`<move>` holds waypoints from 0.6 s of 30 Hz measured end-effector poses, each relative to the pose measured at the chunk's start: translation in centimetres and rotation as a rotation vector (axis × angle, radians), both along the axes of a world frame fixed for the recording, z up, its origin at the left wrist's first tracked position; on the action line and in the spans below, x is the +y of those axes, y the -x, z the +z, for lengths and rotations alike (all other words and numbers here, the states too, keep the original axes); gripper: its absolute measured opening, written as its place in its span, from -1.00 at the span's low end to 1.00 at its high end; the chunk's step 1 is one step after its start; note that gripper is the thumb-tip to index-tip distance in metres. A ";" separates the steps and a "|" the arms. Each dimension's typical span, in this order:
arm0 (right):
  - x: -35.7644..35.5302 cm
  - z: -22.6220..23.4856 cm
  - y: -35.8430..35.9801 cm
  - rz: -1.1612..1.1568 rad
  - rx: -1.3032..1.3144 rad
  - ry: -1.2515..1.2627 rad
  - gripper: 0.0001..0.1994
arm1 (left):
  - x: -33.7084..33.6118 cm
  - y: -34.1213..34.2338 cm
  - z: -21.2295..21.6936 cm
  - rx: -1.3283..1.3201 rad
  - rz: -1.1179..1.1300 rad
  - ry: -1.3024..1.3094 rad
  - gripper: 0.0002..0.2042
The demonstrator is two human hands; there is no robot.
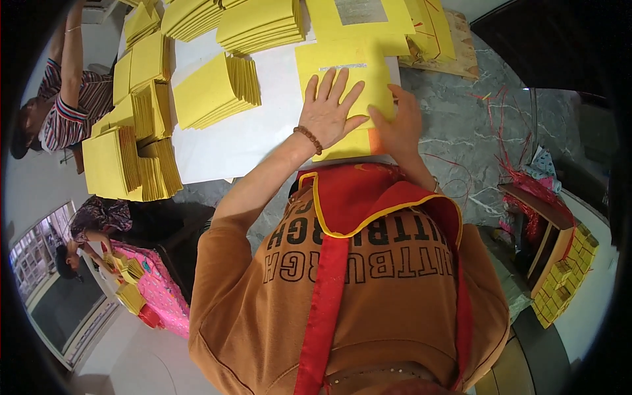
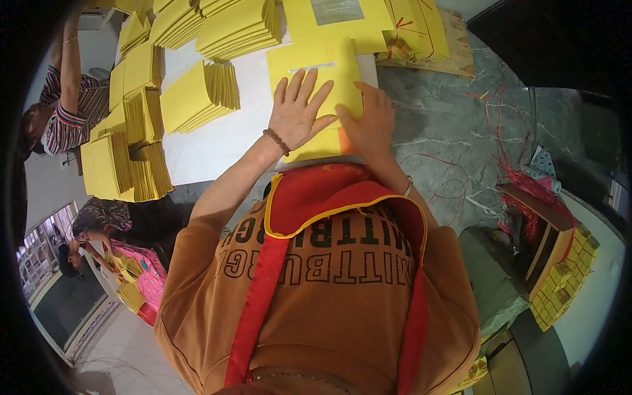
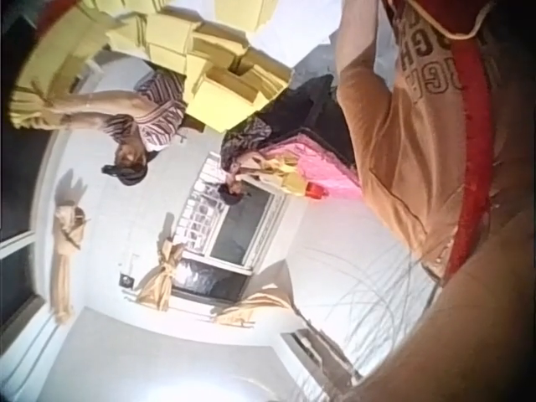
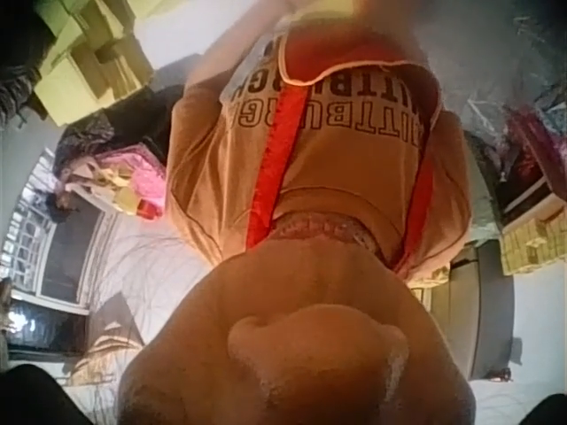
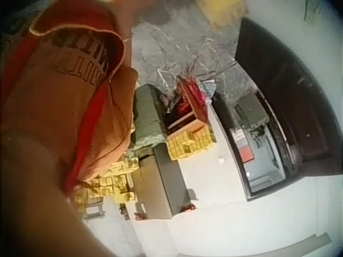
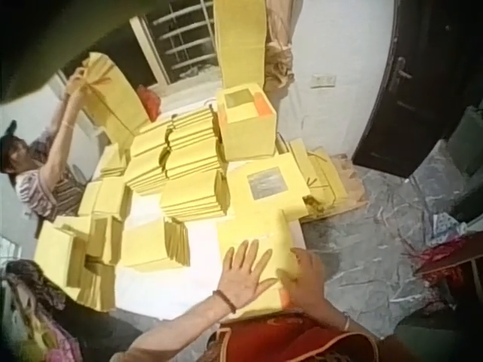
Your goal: Folding yellow paper sheets with foil squares into stacks.
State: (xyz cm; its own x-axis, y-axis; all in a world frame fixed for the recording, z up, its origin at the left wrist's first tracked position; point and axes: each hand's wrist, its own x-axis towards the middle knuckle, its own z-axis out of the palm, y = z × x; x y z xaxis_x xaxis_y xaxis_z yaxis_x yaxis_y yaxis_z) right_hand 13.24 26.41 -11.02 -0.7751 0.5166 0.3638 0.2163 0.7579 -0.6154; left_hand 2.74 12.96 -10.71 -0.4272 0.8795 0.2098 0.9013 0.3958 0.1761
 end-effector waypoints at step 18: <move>0.3 -4.5 -2.0 0.125 0.122 1.050 -0.60 | -0.7 -0.5 1.3 0.210 -0.245 0.136 -0.42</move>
